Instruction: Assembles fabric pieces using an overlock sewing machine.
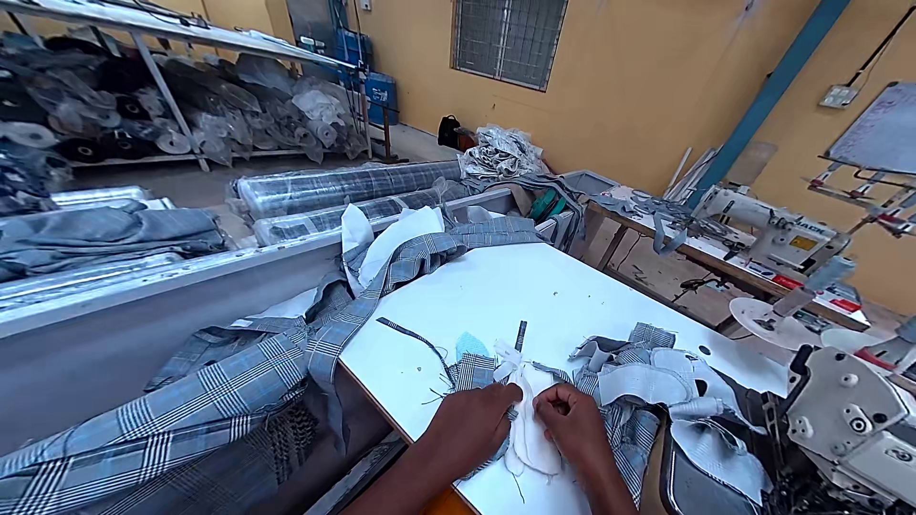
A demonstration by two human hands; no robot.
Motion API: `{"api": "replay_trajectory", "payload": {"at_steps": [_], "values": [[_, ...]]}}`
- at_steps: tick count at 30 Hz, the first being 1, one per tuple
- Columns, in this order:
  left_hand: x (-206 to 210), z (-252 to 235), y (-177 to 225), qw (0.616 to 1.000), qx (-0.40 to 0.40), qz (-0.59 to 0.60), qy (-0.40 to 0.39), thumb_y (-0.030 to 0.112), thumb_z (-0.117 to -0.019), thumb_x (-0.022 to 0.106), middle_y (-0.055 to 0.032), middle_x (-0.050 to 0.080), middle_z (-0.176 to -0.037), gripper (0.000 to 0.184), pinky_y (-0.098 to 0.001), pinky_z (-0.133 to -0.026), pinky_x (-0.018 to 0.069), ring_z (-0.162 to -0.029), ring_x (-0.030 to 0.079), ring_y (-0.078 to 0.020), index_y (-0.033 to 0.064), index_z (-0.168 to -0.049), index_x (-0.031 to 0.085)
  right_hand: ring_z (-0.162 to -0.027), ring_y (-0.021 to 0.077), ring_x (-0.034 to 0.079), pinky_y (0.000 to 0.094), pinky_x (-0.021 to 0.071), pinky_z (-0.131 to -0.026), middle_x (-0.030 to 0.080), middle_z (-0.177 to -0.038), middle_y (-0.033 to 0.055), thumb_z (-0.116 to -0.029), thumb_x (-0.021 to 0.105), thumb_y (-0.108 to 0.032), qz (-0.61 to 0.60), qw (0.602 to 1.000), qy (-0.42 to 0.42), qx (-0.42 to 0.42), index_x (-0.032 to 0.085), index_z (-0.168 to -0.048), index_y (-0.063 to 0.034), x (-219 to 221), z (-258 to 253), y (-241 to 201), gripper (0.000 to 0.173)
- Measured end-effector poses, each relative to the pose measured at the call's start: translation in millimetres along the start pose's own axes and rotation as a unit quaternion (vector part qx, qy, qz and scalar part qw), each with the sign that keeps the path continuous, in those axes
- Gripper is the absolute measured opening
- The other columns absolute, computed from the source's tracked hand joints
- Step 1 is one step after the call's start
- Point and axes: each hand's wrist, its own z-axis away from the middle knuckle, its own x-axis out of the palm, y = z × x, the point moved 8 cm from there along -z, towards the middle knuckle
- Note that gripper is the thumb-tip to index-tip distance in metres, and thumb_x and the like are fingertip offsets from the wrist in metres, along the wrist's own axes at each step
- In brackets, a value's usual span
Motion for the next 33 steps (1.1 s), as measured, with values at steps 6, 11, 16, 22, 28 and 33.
{"api": "replay_trajectory", "payload": {"at_steps": [6, 11, 16, 22, 28, 33], "values": [[-11, -14, -11, 0.985, -0.121, 0.109, -0.054, 0.031, -0.1109, 0.039, -0.0171, 0.066, -0.094, 0.036, -0.0546, -0.084, 0.0509, -0.089, 0.065, -0.0345, 0.0078, -0.128, 0.062, -0.067, 0.0106, 0.061, 0.0272, 0.0538, -0.061, 0.064, -0.085, 0.0055, -0.0948, 0.068, -0.012, -0.019, 1.000, 0.002, 0.013, 0.071, -0.092, -0.0033, -1, 1, -1, 0.009], [-8, -28, -3, 0.977, -0.173, 0.069, -0.100, 0.040, -0.1083, 0.046, -0.0172, 0.068, -0.102, 0.041, -0.0553, -0.088, 0.0493, -0.099, 0.066, -0.0343, 0.0052, -0.120, 0.065, -0.068, 0.0100, 0.061, 0.0267, 0.0540, -0.062, 0.063, -0.087, 0.0055, -0.0948, 0.068, -0.012, -0.020, 1.000, -0.006, 0.011, 0.071, -0.091, -0.0036, -1, 1, 0, 0.010], [0, -33, -1, 0.977, -0.167, 0.075, -0.109, 0.031, -0.1085, 0.047, -0.0172, 0.067, -0.103, 0.035, -0.0538, -0.089, 0.0484, -0.100, 0.064, -0.0336, 0.0031, -0.115, 0.066, -0.070, 0.0114, 0.062, 0.0288, 0.0549, -0.064, 0.063, -0.086, 0.0056, -0.0947, 0.066, -0.012, -0.016, 1.000, -0.005, 0.018, 0.070, -0.091, -0.0037, 0, 0, 0, 0.010], [3, -32, -9, 0.977, -0.163, 0.101, -0.095, 0.032, -0.1089, 0.047, -0.0150, 0.065, -0.095, 0.034, -0.0522, -0.085, 0.0479, -0.092, 0.063, -0.0310, 0.0030, -0.109, 0.065, -0.067, 0.0115, 0.062, 0.0279, 0.0549, -0.061, 0.062, -0.084, 0.0067, -0.0977, 0.064, -0.011, -0.038, 0.998, 0.009, 0.044, 0.068, -0.095, -0.0016, -3, 2, -1, 0.010], [7, -36, -20, 0.971, -0.130, 0.184, -0.080, 0.028, -0.1078, 0.049, -0.0101, 0.066, -0.090, 0.031, -0.0491, -0.082, 0.0481, -0.084, 0.062, -0.0235, 0.0062, -0.110, 0.070, -0.074, 0.0116, 0.062, 0.0309, 0.0531, -0.067, 0.068, -0.100, 0.0048, -0.0949, 0.072, -0.027, 0.004, 1.000, -0.022, -0.005, 0.071, -0.111, -0.0058, 4, 1, -7, 0.027], [8, -37, -23, 0.970, -0.131, 0.187, -0.081, 0.030, -0.1073, 0.050, -0.0100, 0.065, -0.089, 0.031, -0.0492, -0.082, 0.0475, -0.083, 0.061, -0.0239, 0.0055, -0.109, 0.068, -0.070, 0.0123, 0.064, 0.0309, 0.0545, -0.065, 0.069, -0.086, 0.0055, -0.1004, 0.065, -0.019, -0.012, 1.000, 0.023, 0.017, 0.073, -0.107, -0.0038, 0, 1, -3, 0.018]]}}
